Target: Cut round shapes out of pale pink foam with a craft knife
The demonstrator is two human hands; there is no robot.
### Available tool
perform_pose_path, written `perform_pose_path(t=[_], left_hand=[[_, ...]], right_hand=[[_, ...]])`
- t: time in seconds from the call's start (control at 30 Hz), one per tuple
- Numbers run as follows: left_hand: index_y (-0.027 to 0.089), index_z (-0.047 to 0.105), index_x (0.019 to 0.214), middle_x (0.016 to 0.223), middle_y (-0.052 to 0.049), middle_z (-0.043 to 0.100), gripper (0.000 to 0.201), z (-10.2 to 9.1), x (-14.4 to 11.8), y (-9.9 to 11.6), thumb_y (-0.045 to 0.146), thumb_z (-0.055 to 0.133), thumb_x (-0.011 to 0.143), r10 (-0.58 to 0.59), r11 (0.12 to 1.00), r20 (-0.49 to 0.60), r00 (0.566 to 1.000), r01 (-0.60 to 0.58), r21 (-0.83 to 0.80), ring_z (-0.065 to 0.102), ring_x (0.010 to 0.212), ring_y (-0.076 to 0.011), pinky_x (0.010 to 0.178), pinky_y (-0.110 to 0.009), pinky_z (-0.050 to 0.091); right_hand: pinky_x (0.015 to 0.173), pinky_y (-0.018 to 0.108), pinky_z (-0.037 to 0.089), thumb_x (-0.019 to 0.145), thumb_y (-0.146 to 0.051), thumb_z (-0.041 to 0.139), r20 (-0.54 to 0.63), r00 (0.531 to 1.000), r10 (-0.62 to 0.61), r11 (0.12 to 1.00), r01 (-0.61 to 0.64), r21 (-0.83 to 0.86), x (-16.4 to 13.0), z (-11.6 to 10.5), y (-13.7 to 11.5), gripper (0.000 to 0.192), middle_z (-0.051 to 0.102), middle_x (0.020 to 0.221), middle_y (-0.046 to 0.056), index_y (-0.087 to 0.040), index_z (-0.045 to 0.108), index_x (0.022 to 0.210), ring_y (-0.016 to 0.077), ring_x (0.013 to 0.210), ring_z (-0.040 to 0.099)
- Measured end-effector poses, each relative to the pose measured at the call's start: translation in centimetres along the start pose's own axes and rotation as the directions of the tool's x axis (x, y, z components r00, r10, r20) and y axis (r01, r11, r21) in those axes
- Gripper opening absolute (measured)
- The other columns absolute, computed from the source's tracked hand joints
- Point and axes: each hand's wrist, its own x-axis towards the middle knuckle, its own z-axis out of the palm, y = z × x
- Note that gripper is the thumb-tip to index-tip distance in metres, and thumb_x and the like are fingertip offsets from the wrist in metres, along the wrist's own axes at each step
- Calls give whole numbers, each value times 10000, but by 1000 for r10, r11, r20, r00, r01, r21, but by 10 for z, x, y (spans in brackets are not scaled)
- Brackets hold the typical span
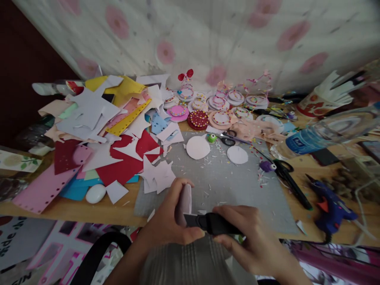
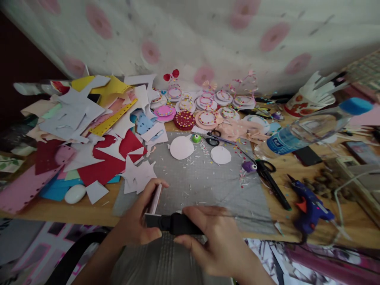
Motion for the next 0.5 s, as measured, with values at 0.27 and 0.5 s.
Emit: perform_pose_path(t=[0.27, 0.5], left_hand=[[278, 398, 1258, 1151, -36, 432, 741, 0, 1, 9, 370, 723, 599, -28, 1000, 58, 998, 27, 14, 459, 1015, -247, 860, -350, 409], [289, 351, 1309, 1286, -61, 369, 877, 0, 4, 10, 449, 783, 563, -13, 1000, 102, 995, 12, 2, 417, 1149, -295, 957, -393, 383]], right_hand=[[582, 285, 416, 934, -502, 482, 71, 997, -7, 1000, 7, 8, -1, -3, 2, 360, 718, 820, 65, -188, 628, 1032, 185, 657, 660], [558, 281, 388, 953, -517, 435, 52, 998, -18, 1000, 17, 3, -1, -4, 1, 380, 715, 806, 59, -189, 620, 1000, 176, 648, 657]])
